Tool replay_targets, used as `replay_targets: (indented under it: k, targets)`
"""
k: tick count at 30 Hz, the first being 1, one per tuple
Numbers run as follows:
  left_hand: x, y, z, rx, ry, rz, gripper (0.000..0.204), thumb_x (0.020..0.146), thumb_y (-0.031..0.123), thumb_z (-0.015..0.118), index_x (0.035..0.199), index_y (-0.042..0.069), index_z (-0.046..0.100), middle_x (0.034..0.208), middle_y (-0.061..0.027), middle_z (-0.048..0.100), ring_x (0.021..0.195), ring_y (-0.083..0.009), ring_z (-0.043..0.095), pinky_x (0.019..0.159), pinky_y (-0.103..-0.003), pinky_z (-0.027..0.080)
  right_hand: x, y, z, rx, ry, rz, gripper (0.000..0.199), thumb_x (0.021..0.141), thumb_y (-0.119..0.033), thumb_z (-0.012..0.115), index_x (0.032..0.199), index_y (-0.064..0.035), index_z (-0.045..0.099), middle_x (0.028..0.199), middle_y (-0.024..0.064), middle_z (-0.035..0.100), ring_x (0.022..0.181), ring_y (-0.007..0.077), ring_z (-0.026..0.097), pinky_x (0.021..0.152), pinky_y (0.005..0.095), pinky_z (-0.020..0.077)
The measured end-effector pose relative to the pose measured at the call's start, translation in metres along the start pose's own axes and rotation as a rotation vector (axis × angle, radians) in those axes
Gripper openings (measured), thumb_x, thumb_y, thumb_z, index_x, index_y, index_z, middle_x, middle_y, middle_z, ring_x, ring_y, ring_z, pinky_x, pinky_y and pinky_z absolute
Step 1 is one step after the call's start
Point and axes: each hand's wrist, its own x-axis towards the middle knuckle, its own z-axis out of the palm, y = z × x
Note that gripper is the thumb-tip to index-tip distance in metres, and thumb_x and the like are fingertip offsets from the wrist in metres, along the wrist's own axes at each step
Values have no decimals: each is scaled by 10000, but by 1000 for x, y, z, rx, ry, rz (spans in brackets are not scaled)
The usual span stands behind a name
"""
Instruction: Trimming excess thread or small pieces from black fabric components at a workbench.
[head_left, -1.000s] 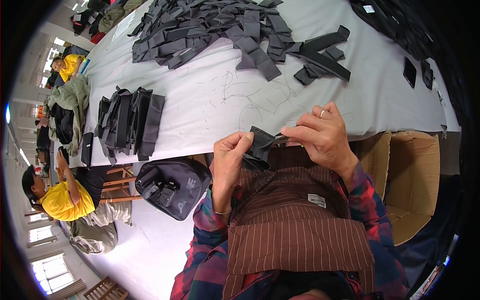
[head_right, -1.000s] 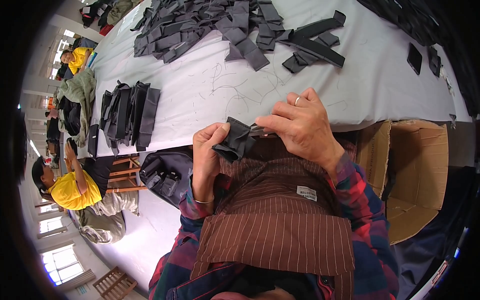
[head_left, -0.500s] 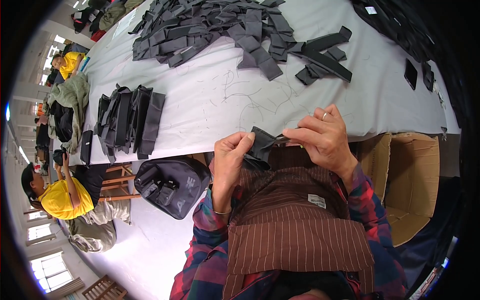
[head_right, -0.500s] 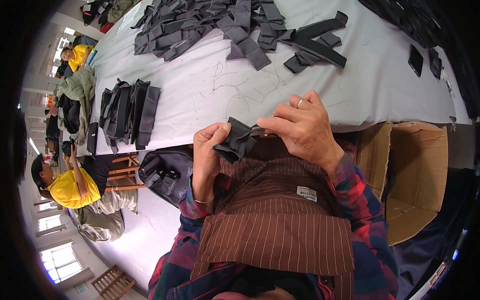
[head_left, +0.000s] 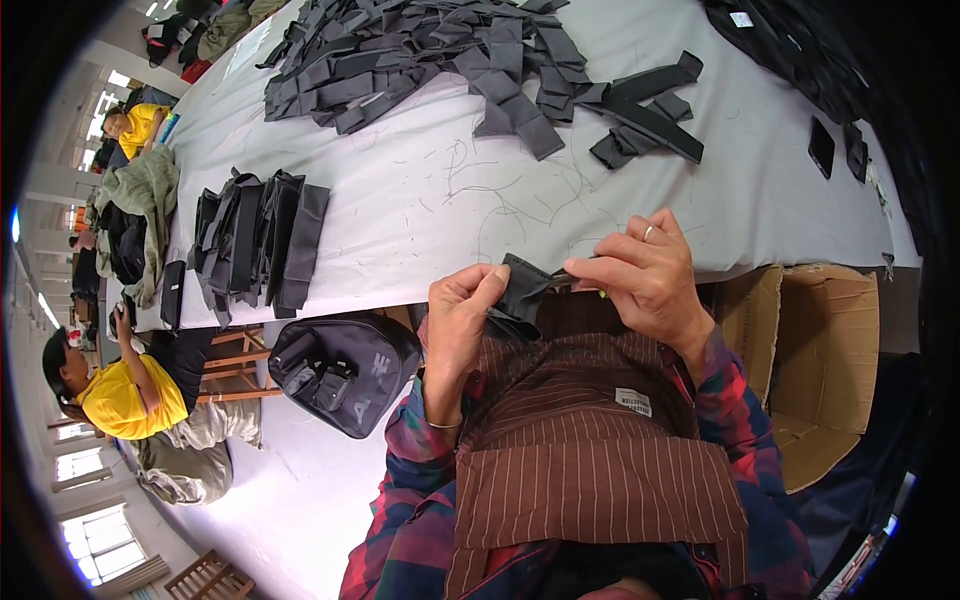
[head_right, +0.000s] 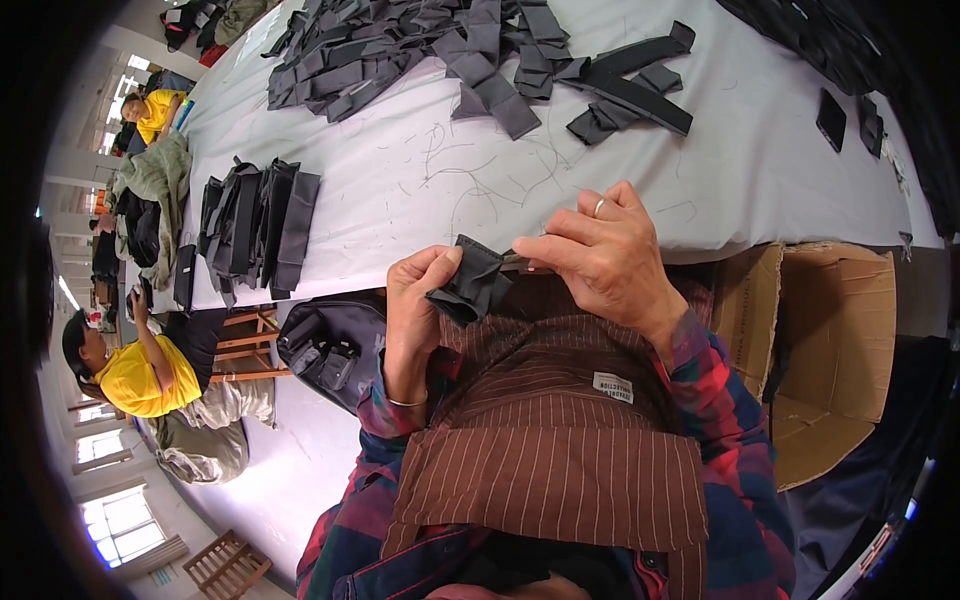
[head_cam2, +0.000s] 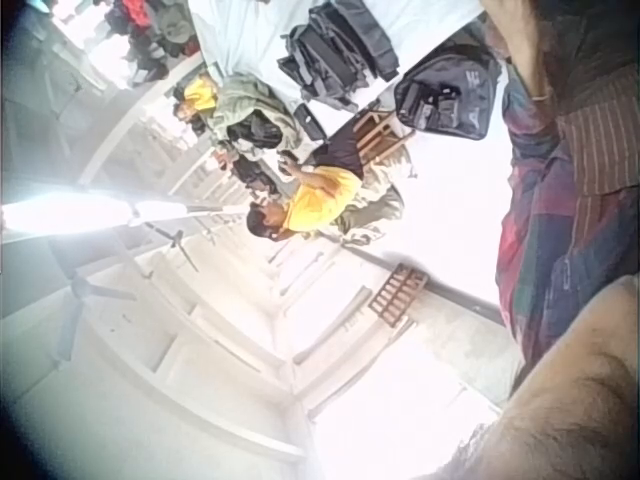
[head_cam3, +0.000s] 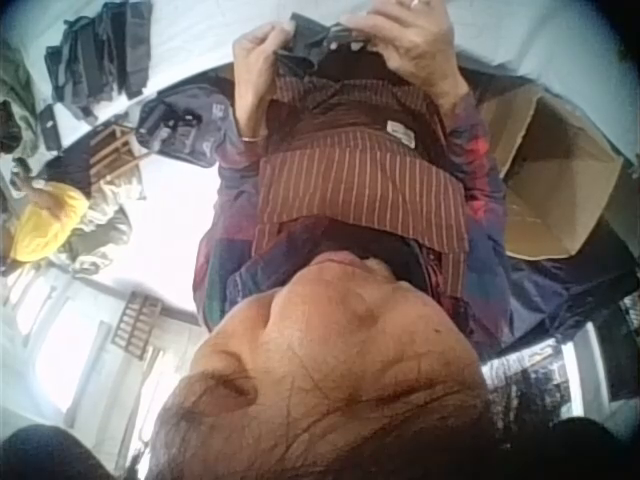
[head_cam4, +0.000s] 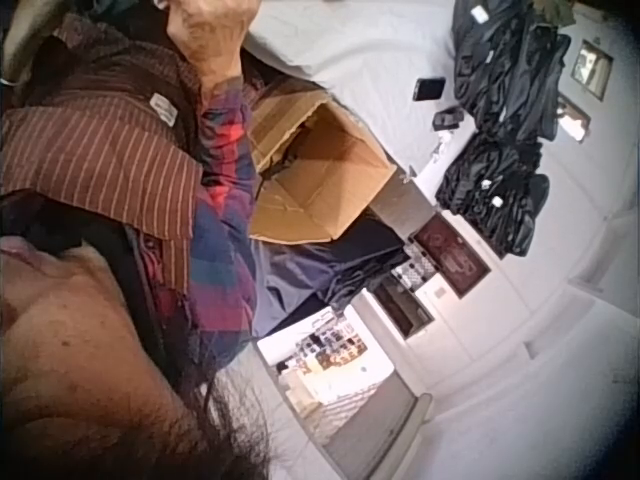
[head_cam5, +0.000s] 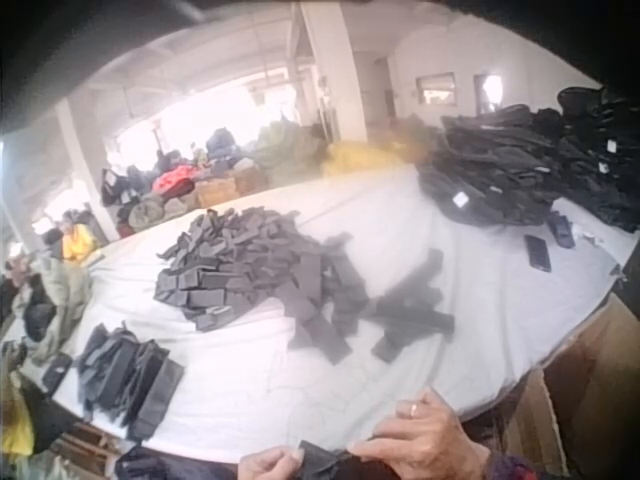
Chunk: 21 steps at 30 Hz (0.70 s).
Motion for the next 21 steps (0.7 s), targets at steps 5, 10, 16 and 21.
replay_targets:
  k: [5,10,16,21]
  targets:
    - [0,-1,-1,4,-1,-5,183,908,110,616,837,-44,686,710,60,578,650,-17,454,594,-188,356,-1,0,1,-12,4,-4,243,677,-176,744,913,-229,712,696,-84,529,666,154,446,678,307,327]
    - [0,0,-1,35,0,5,183,906,108,615,834,-44,685,703,65,567,650,-17,446,593,-188,350,-2,0,2,7,-11,8,232,677,-172,745,901,-226,715,687,-81,526,655,154,446,675,307,323]
    - [-1,0,0,19,2,1,180,905,108,617,836,-44,686,704,63,568,649,-17,447,590,-188,351,-1,-1,2,18,0,5,220,678,-176,751,890,-223,715,679,-82,525,650,153,445,673,305,322]
    - [0,0,1,12,-1,0,177,906,105,617,839,-43,688,707,59,577,647,-17,451,589,-188,355,0,-1,3,21,-5,8,204,687,-175,749,882,-223,715,676,-83,525,652,150,445,672,304,322]
